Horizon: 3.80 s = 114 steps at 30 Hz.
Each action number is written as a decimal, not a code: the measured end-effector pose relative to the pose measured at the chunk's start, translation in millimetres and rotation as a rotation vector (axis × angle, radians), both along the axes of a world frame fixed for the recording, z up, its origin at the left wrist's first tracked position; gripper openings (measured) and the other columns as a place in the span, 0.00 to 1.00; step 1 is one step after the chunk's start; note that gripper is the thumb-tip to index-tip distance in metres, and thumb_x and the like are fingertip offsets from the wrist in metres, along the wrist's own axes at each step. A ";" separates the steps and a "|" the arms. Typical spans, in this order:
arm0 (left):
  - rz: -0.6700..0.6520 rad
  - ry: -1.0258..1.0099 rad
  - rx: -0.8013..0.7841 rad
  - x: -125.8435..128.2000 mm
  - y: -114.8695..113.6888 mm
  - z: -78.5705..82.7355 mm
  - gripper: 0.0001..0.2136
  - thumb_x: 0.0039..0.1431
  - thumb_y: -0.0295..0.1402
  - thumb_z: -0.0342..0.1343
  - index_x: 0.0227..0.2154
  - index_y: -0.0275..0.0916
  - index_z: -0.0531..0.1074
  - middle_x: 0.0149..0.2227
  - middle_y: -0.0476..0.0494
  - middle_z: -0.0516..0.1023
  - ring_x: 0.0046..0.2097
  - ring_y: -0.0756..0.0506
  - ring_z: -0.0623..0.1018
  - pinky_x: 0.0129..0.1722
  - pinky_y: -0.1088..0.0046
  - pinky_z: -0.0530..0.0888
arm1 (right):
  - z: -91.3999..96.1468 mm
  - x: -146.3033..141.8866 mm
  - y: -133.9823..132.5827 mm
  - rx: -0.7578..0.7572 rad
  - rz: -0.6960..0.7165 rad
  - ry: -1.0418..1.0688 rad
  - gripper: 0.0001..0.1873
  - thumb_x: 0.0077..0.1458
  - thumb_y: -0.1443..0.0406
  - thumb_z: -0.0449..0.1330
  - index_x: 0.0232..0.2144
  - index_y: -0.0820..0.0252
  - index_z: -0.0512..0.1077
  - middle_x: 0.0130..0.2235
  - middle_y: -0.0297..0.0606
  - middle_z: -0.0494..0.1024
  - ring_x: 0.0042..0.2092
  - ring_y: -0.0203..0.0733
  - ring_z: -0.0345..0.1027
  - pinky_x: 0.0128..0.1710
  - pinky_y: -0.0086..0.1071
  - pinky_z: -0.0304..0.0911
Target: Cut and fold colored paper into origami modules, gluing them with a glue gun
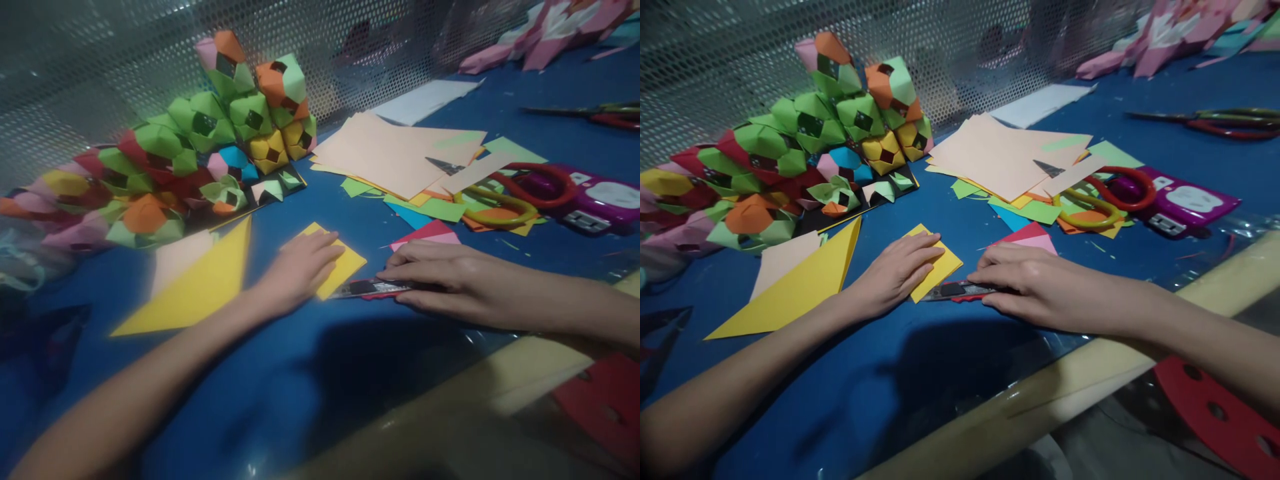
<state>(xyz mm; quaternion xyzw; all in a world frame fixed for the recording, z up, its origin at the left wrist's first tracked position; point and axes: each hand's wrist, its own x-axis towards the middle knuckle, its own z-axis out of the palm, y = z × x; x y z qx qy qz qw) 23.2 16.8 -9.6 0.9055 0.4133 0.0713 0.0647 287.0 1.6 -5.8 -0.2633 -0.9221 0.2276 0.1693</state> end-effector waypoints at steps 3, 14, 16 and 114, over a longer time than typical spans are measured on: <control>0.000 0.002 -0.002 0.0 -0.5 -0.1 0.17 0.67 0.35 0.39 0.51 0.39 0.69 0.60 0.40 0.66 0.62 0.43 0.64 0.60 0.55 0.61 | 2.7 0.3 -3.7 -0.034 0.027 -0.003 0.19 0.64 0.58 0.47 0.49 0.55 0.73 0.43 0.44 0.76 0.45 0.45 0.70 0.41 0.35 0.67; 0.082 -0.196 -0.013 -4.8 -1.2 -0.7 0.16 0.66 0.35 0.40 0.51 0.37 0.65 0.60 0.36 0.65 0.63 0.43 0.62 0.61 0.56 0.62 | 16.2 15.0 39.3 0.185 -0.385 0.061 0.19 0.59 0.56 0.52 0.47 0.55 0.74 0.41 0.42 0.77 0.42 0.48 0.71 0.42 0.43 0.66; 0.140 -0.246 0.017 -7.4 -3.6 -0.6 0.16 0.66 0.35 0.40 0.51 0.37 0.66 0.61 0.36 0.64 0.64 0.42 0.62 0.61 0.55 0.62 | 7.0 14.8 56.8 0.302 -0.467 -0.056 0.19 0.59 0.57 0.50 0.46 0.57 0.74 0.40 0.44 0.76 0.43 0.51 0.69 0.41 0.45 0.66; 0.679 -1.311 -0.289 -32.9 16.1 -2.2 0.07 0.49 0.32 0.53 0.22 0.39 0.60 0.26 0.51 0.62 0.28 0.50 0.63 0.26 0.74 0.64 | -16.5 -94.8 44.9 0.414 0.257 0.036 0.17 0.64 0.66 0.46 0.40 0.61 0.76 0.48 0.48 0.76 0.50 0.49 0.67 0.45 0.43 0.63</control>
